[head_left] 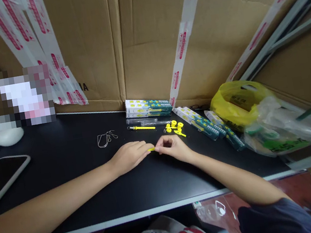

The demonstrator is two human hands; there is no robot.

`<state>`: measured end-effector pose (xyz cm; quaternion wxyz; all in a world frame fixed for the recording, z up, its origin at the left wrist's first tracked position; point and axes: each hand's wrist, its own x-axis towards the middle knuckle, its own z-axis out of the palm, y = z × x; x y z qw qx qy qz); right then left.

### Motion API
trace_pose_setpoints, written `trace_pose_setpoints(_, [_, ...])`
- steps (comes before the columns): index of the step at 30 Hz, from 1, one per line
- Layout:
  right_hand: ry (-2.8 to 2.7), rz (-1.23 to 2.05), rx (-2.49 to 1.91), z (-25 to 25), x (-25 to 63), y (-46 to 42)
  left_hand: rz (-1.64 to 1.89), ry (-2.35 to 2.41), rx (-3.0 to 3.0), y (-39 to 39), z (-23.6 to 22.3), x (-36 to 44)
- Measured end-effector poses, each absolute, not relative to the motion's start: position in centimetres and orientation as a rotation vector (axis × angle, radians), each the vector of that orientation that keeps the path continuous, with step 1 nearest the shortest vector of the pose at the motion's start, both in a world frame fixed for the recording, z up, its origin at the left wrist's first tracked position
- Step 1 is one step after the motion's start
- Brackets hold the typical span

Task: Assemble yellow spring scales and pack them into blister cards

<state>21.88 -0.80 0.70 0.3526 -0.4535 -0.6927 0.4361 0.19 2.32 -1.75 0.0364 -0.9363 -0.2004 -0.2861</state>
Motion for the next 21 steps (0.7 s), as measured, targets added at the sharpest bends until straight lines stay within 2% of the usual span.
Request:
trace_pose_setpoints(13, [-1.760, 1.194, -1.150, 1.0, 22.6, 0.1, -0.903, -0.676, -2.831, 2.0, -1.8, 0.0])
trace_pose_setpoints(21, [-1.698, 0.819, -1.235, 1.3, 25.9, 2.6, -0.894, -0.655, -2.827, 2.0, -1.8, 0.1])
